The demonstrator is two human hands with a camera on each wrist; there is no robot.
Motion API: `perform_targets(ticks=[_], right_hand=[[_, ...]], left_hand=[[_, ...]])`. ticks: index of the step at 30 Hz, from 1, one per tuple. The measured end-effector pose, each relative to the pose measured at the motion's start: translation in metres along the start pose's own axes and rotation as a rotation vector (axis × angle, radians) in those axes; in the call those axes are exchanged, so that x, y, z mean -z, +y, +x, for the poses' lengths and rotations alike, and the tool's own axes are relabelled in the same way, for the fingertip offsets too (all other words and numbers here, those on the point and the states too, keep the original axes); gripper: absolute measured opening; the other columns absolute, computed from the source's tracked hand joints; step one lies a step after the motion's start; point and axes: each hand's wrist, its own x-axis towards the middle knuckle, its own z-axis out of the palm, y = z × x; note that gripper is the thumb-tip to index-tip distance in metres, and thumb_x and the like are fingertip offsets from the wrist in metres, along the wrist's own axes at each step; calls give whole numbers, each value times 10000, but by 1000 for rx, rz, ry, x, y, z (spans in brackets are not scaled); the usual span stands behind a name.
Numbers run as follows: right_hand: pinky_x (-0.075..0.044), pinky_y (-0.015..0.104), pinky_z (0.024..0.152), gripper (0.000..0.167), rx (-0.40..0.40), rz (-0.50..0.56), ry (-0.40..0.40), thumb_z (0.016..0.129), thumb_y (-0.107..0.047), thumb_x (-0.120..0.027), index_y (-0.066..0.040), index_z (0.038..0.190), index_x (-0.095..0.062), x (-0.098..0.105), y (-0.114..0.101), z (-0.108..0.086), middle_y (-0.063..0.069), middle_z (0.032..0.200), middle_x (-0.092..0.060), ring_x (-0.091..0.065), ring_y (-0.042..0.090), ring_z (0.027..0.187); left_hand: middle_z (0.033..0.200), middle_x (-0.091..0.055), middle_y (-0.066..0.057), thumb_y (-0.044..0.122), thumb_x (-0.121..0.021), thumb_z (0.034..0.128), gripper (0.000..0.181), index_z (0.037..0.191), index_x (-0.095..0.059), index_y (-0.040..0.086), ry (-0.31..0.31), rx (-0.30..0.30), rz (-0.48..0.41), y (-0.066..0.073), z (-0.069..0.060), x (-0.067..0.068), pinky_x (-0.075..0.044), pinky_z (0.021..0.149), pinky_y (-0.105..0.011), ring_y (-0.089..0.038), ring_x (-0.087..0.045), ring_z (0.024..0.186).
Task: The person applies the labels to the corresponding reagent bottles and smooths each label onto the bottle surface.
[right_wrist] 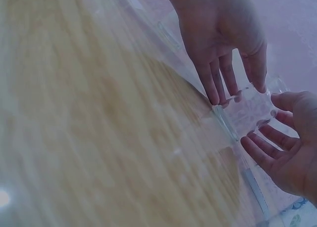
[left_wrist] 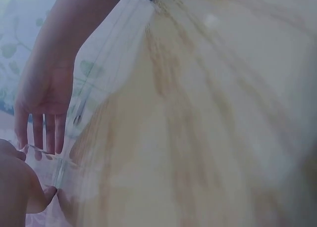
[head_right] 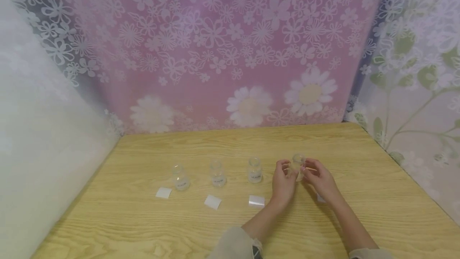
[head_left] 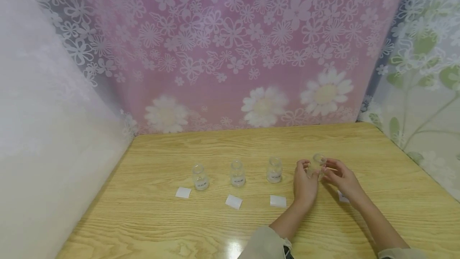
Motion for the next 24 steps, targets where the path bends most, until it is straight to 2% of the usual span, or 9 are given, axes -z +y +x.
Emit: perform_targets(ticks=[5,8,12,14,16,20,22,24], right_hand=[[-503,261,753,463,47,-57,13,983,-147,-446,113,1335,-294,3,-1,-2,348,1263,-372,-488,-76,928],[-496,219,731,423,94,-151,33,978,-138,-455,93,1315,-347,11,-2,-7,315,1229,-431,-471,-84,942],[-441,131,723,371,113,-297,33,966,-153,-488,46,1274,-432,26,1,-20,244,1177,-516,-447,-109,958],[-425,113,718,337,111,-344,17,956,-148,-508,32,1239,-477,34,4,-28,222,1150,-543,-459,-100,955],[-440,126,706,296,114,-387,4,938,-125,-539,25,1193,-523,41,6,-35,210,1115,-567,-475,-99,929],[-475,179,648,238,139,-459,-9,860,-64,-640,22,1078,-601,51,15,-47,156,992,-621,-523,-57,826],[-468,183,643,226,160,-504,-13,819,-60,-686,-1,1030,-633,55,20,-50,106,949,-633,-536,-26,808],[-449,168,656,225,179,-537,-19,794,-72,-714,-33,1007,-654,58,25,-53,60,946,-624,-516,-27,841]], left_hand=[[1105,-503,6,147,-671,840,363,1156,-494,149,-14,12,34,4,-3,4,-460,770,-287,-172,-508,1002],[1091,-456,32,165,-678,834,397,1171,-470,141,-24,16,55,7,-10,7,-449,709,-244,-128,-483,960],[1012,-433,107,159,-698,819,331,1095,-516,157,-72,-34,144,9,-24,8,-423,639,-180,-44,-452,870],[982,-447,133,170,-705,818,284,1061,-559,175,-129,-96,247,7,-29,8,-414,629,-151,-12,-447,847],[986,-478,149,197,-709,816,257,1050,-604,186,-190,-189,386,4,-33,8,-407,651,-120,11,-452,858],[1000,-544,161,326,-707,806,269,1058,-657,246,-234,-390,724,-4,-35,4,-373,708,-102,25,-474,875],[1001,-555,180,383,-695,802,283,1067,-661,290,-235,-441,854,-7,-36,-1,-355,728,-115,22,-474,885],[989,-549,202,433,-673,805,299,1084,-654,329,-244,-463,949,-9,-36,-6,-340,725,-135,22,-464,891]])
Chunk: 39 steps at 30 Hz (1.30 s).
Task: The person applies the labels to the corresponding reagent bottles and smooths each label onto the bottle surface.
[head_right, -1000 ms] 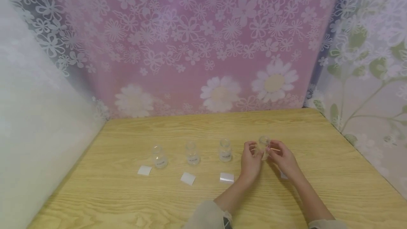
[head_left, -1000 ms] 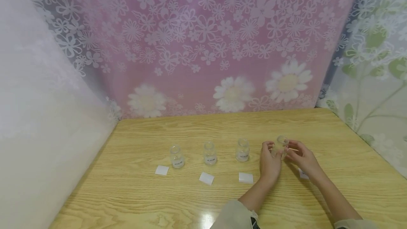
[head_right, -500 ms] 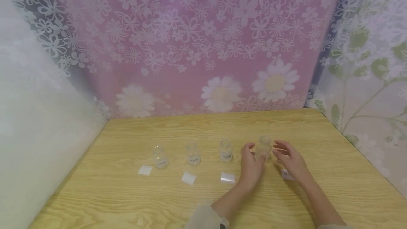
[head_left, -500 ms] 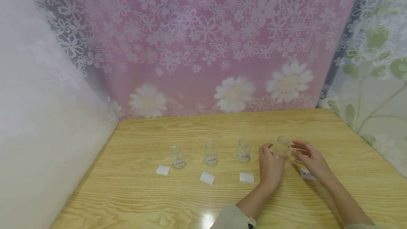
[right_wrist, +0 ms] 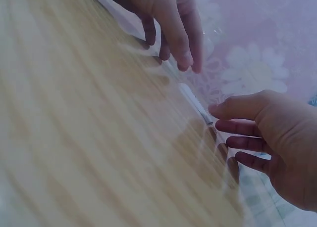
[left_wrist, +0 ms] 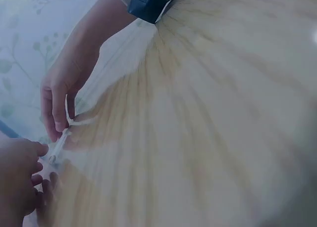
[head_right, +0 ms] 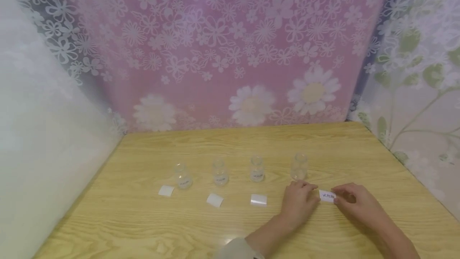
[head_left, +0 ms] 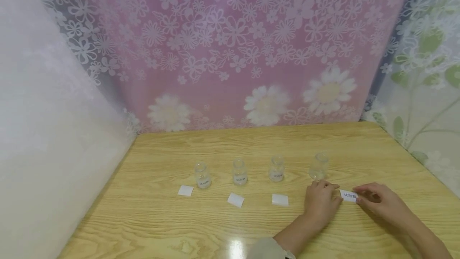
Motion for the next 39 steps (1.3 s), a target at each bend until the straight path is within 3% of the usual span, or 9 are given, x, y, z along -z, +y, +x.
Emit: perform_targets(ticks=[5,9,14,19,21,27,32,39], right_hand=[[-381,108,713,214,36,-41,8,784,-99,-729,-104,992,-680,-3,3,-1,21,979,-598,-450,-34,920],[-373,96,721,222,75,-43,25,763,-62,-739,-105,973,-684,-9,1,1,6,959,-599,-466,-7,912],[-399,176,720,242,73,-79,24,754,-78,-750,-120,982,-682,-14,-4,5,4,973,-595,-459,28,916],[-417,403,703,234,41,-92,-12,775,-120,-738,-139,999,-675,-18,-13,10,26,1002,-580,-451,159,921],[-410,441,693,226,47,-89,-20,780,-124,-733,-147,997,-673,-20,-16,12,26,1009,-576,-449,193,920],[-402,412,702,235,94,-87,-24,773,-119,-736,-170,994,-674,-27,-25,18,-8,1005,-575,-440,169,925],[-408,424,709,234,119,-69,-31,776,-125,-736,-153,996,-664,-33,-30,19,-10,1014,-562,-457,222,926],[-424,391,697,259,138,-104,-1,761,-158,-755,-162,1004,-664,-38,-30,16,-23,1016,-568,-462,187,914]], left_hand=[[913,-514,198,492,-639,803,294,1078,-651,387,-12,-12,134,6,4,-10,-287,669,-138,13,-415,809],[843,-487,189,491,-644,800,228,1008,-677,404,5,-1,174,5,4,-12,-260,637,-142,7,-389,747],[840,-482,189,482,-640,804,231,1012,-677,388,-15,18,162,-1,-1,-5,-280,660,-143,9,-393,766],[834,-475,180,473,-640,809,239,1025,-673,376,-42,31,154,-9,-6,3,-297,672,-145,2,-389,762],[829,-468,175,471,-640,811,240,1026,-674,371,-45,33,156,-12,-8,6,-296,665,-147,-2,-381,750],[829,-464,170,462,-635,820,222,1009,-681,354,-37,40,170,-21,-15,13,-296,655,-146,-8,-375,743],[830,-471,168,433,-659,815,207,993,-689,331,-9,53,119,-27,-19,17,-291,647,-140,-3,-373,742],[851,-477,166,438,-668,806,218,987,-690,318,-9,65,101,-29,-22,20,-308,659,-148,-2,-388,773]])
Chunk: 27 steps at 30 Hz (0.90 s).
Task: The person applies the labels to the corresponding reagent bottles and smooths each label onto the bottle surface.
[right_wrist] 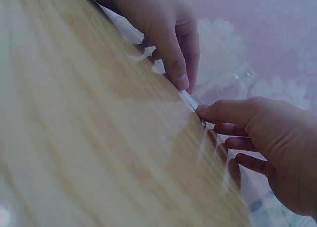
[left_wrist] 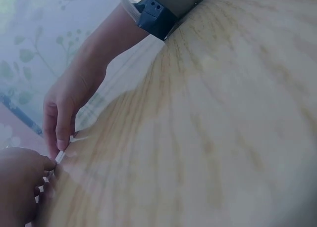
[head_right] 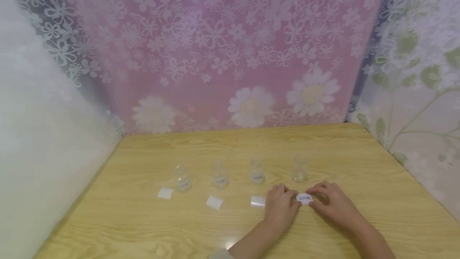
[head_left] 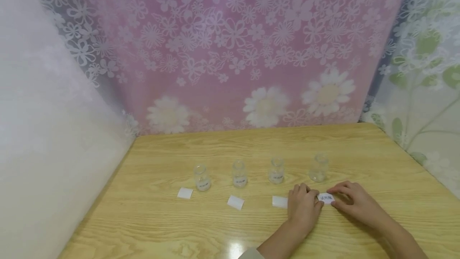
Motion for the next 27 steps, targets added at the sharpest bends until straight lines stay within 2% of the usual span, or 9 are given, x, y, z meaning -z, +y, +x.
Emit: perform_targets(ticks=[16,23,27], right_hand=[[-438,380,691,222,21,-69,32,741,-159,-769,-217,931,-670,-3,-1,-2,-65,991,-562,-457,131,899],[-445,357,673,280,79,-107,55,707,-119,-786,-165,960,-676,-3,-2,0,-40,1000,-570,-465,128,883],[-450,332,680,289,69,-83,51,701,-104,-790,-162,953,-661,-3,-3,1,-48,983,-581,-474,113,886]], left_hand=[[850,-490,180,422,-703,778,175,931,-694,337,50,-13,-24,-1,-2,0,-275,636,-123,4,-389,760],[857,-501,173,427,-700,783,173,934,-688,344,78,-39,-14,-3,-2,-3,-282,640,-119,3,-405,778],[860,-510,172,425,-706,778,220,981,-673,346,81,-33,-16,-3,-2,-4,-287,640,-121,1,-414,781]])
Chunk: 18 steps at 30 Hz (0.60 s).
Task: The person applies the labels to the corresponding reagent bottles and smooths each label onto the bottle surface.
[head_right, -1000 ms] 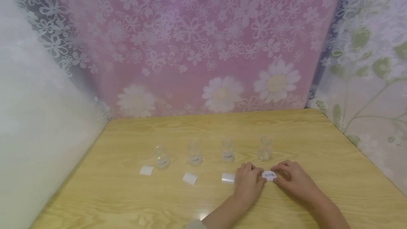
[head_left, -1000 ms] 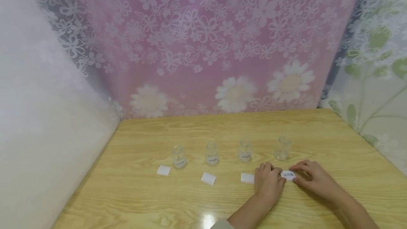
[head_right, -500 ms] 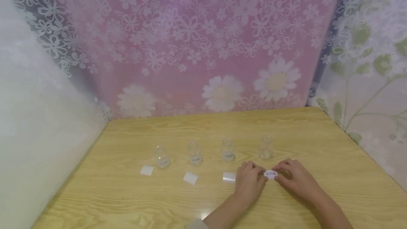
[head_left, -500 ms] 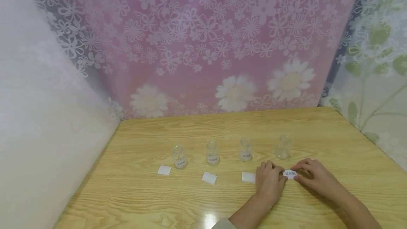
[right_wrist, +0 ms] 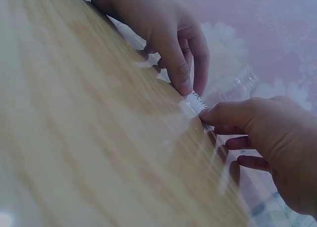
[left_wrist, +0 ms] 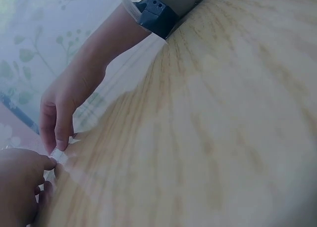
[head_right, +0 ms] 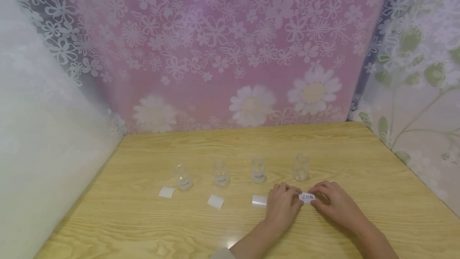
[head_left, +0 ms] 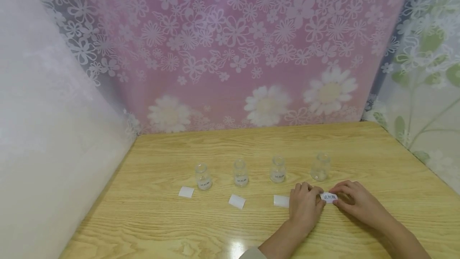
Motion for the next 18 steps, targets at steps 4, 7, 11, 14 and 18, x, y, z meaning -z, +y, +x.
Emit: perform_targets(ticks=[4,7,11,14,18], right_hand=[[-474,262,681,270,-59,139,-27,743,-58,-754,-89,984,-638,0,-1,3,-35,934,-615,-535,70,850],[-488,220,658,227,-132,269,-39,797,-7,-691,-34,1010,-617,0,-3,4,12,912,-634,-578,53,808],[-490,220,611,181,-200,377,-11,845,30,-621,-6,1021,-600,1,-5,2,26,892,-628,-588,63,756],[-483,234,578,156,-215,417,19,869,30,-587,11,1024,-590,2,-8,2,0,875,-610,-570,71,714],[-485,249,558,150,-226,446,70,890,26,-559,21,1038,-580,3,-11,4,-32,872,-600,-564,95,688]], left_hand=[[840,-510,179,415,-717,771,262,1015,-659,340,6,4,-14,0,1,-1,-277,623,-121,3,-412,754],[769,-504,202,379,-731,767,234,986,-667,328,25,3,-56,-1,2,-2,-255,597,-115,20,-396,687],[693,-525,233,286,-754,756,192,935,-687,301,48,55,-216,1,4,-2,-260,596,-107,63,-393,621],[692,-556,222,203,-750,763,175,922,-702,259,24,148,-455,3,5,-1,-315,583,-80,92,-429,599],[700,-568,184,125,-704,801,135,926,-704,176,-10,272,-803,6,7,0,-384,499,-90,74,-464,565]])
